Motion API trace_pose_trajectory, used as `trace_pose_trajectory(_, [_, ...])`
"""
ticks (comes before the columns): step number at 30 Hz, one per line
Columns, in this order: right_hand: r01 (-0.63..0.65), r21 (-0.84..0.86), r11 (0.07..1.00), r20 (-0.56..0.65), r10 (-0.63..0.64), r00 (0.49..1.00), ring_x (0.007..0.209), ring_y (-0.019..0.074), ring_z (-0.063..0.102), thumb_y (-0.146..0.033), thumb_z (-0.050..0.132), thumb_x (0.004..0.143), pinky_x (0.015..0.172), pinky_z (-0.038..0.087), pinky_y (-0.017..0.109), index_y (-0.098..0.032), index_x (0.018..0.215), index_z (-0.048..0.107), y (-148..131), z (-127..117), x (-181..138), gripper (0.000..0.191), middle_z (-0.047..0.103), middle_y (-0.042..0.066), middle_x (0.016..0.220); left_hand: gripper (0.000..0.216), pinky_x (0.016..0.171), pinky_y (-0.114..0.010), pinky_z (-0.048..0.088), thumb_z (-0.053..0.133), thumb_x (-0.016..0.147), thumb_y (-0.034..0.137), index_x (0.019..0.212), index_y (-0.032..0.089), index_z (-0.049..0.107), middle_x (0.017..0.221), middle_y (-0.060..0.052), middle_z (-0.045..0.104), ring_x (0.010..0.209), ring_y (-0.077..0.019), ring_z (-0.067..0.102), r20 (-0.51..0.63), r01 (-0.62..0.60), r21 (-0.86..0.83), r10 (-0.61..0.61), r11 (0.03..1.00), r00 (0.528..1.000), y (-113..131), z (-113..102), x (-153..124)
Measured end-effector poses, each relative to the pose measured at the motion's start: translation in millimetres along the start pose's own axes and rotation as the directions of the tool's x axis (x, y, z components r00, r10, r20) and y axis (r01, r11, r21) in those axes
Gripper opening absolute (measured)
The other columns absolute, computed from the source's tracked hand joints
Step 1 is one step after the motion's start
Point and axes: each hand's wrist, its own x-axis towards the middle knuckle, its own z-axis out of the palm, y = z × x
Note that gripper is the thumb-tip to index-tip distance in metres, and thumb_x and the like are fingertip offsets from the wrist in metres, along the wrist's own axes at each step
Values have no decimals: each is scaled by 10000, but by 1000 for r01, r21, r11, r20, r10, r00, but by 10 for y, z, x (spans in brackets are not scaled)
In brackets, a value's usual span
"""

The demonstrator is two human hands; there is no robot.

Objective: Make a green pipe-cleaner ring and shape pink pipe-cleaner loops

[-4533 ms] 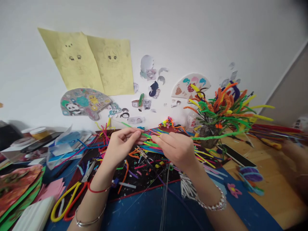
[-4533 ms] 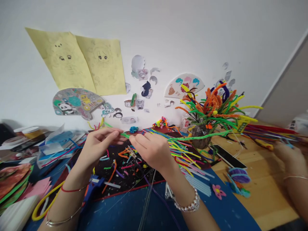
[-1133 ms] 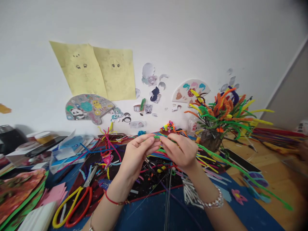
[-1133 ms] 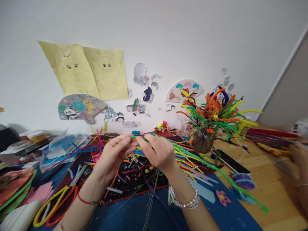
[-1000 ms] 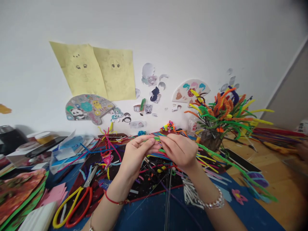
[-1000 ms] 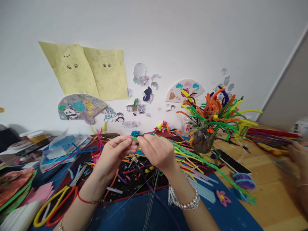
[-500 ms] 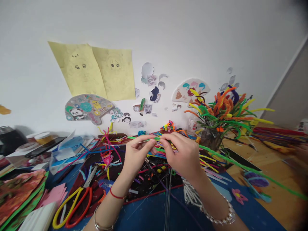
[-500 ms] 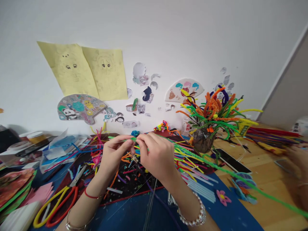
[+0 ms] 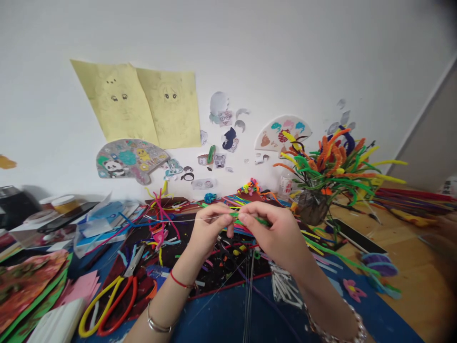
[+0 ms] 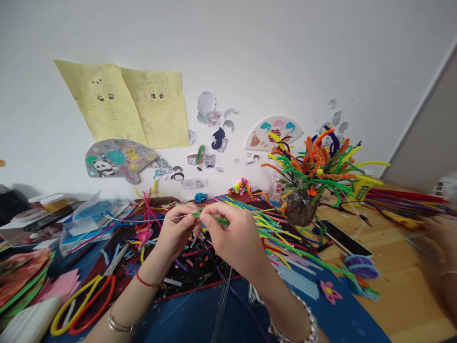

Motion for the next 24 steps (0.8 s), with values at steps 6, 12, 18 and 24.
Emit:
trace_pose_trajectory(6, [95,-86,992,-34,-98,995,545,95,569,-186,576,836,463,393,190,-192,748,659,36,31,10,121,667,-34,659,165,476,-229,480,786,670,293,747,178,696,785,-15,637,487,-84,571,19,5,94,-7,996,1000,125,-74,9])
trace_pose_trajectory(12, [189,-469,863,-293,-354,888,659,146,645,-185,563,865,607,446,242,-184,823,658,241,131,63,104,712,17,773,509,484,-207,467,725,730,326,1167,234,479,935,-3,564,587,-86,571,-336,88,136,-38,987,941,21,17,66])
trace_pose_trajectory(18, [218,-709,670,-318,-581,749,650,147,640,-153,569,879,619,422,261,-166,900,654,524,177,169,88,716,40,769,173,663,-187,450,663,749,252,885,170,596,846,12,582,716,-82,567,-516,113,225,20,968,857,-11,-68,105])
trace_pose_trajectory(24, [323,-794,515,-203,-725,658,629,142,635,-132,614,853,581,386,280,-142,930,638,632,224,198,81,708,39,716,113,699,-234,459,710,726,263,735,150,707,714,-16,674,708,-141,594,-341,93,341,31,935,940,118,104,4])
